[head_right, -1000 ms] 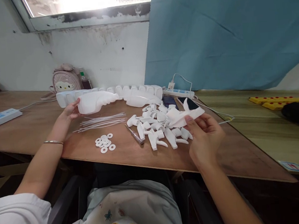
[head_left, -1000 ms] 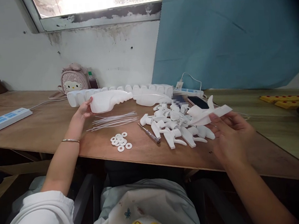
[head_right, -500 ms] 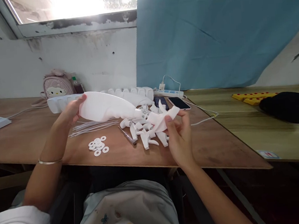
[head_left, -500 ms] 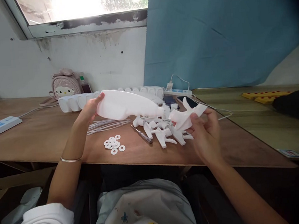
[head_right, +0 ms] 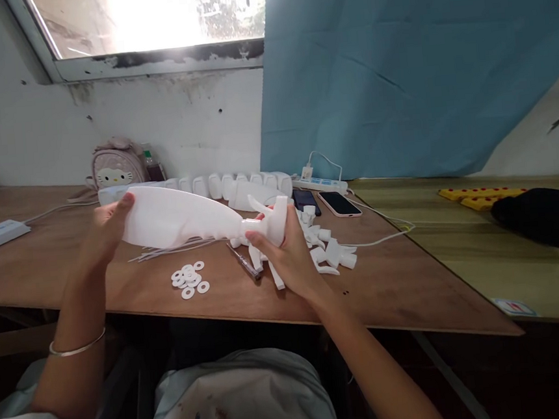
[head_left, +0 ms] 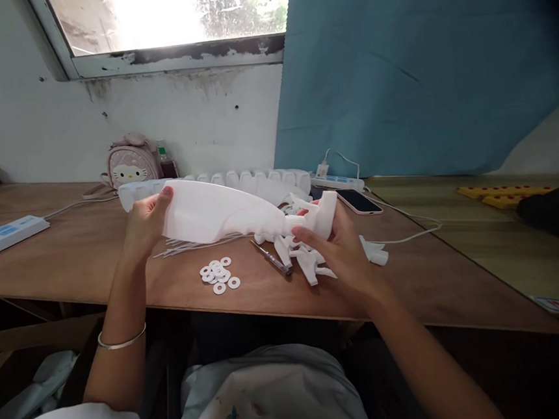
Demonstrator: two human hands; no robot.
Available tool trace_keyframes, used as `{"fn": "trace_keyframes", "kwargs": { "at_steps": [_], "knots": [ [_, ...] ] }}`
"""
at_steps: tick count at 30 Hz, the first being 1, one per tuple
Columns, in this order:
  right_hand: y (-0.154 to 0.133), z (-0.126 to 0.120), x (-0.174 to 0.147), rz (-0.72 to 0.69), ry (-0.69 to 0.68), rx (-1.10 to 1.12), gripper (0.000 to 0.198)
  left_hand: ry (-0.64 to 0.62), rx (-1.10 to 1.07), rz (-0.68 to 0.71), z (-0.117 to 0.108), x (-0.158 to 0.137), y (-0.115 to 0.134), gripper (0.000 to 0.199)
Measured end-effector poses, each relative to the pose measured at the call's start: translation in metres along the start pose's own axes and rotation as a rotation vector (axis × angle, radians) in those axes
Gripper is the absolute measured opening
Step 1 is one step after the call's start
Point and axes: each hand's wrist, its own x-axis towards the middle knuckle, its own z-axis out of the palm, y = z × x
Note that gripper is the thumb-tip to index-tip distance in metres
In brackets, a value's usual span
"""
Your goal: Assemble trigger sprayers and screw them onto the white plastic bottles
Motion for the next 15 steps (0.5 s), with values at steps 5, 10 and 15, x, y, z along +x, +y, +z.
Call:
{"fn": "trace_keyframes", "kwargs": {
  "at_steps": [5,10,15],
  "knots": [
    [0.003,-0.01,0.001,-0.02,-0.014,0.003,0.046,0.03,0.046,0.039,0.002,-0.003,0.008,0.056],
    [0.001,-0.012,0.002,-0.037,0.085,0.002,0.046,0.054,0.211,0.113,0.01,-0.005,0.012,0.052],
    [0.003,-0.007,0.006,0.066,0.133,0.068,0.034,0.078,0.257,0.197,0.018,-0.01,0.019,0.048]
  ]
}}
